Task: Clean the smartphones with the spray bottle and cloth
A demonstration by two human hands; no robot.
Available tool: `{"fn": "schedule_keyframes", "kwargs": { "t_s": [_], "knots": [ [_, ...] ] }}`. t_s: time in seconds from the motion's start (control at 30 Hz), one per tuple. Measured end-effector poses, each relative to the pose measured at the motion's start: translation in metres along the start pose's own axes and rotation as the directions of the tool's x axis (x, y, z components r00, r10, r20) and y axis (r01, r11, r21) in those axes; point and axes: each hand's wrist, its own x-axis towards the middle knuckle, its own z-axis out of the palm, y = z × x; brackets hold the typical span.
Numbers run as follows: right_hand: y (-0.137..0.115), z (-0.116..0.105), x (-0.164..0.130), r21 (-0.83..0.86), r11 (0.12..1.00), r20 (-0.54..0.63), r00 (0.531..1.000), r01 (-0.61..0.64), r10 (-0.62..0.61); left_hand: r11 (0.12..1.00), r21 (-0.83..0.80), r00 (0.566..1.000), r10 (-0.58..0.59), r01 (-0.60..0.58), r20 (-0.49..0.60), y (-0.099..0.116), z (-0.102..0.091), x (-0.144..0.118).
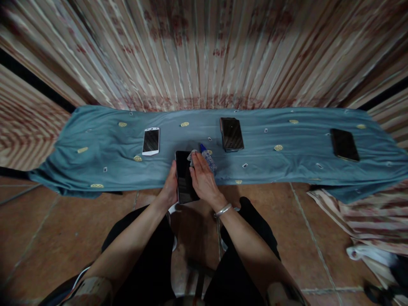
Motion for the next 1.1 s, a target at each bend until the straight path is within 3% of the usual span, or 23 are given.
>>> {"fn": "schedule_keyframes", "kwargs": {
  "t_s": [0.3, 0.47, 0.87, 1.1],
  "knots": [
    [-0.003, -0.004, 0.002, 0.008, 0.998, -0.027, 0.997, 0.067, -0.067, 1.0, 0.011, 0.999, 0.012, -0.012, 0.042, -0.009, -0.003, -0.001],
    [-0.008, -0.006, 0.0, 0.017, 0.997, -0.019, 0.997, 0.073, -0.073, 0.995, 0.037, 0.996, 0.091, -0.092, 0.024, -0.012, -0.003, 0.001],
    [-0.017, -0.009, 0.002, 0.012, 0.993, 0.002, 0.993, 0.116, -0.116, 0.994, 0.072, 0.996, 0.082, -0.085, 0.047, -0.017, 0.0, 0.002],
    [-0.021, -0.007, 0.001, 0.036, 0.986, 0.024, 0.987, 0.16, -0.161, 0.974, 0.084, 0.977, 0.211, -0.21, -0.003, -0.013, 0.001, 0.002]
  ]
}}
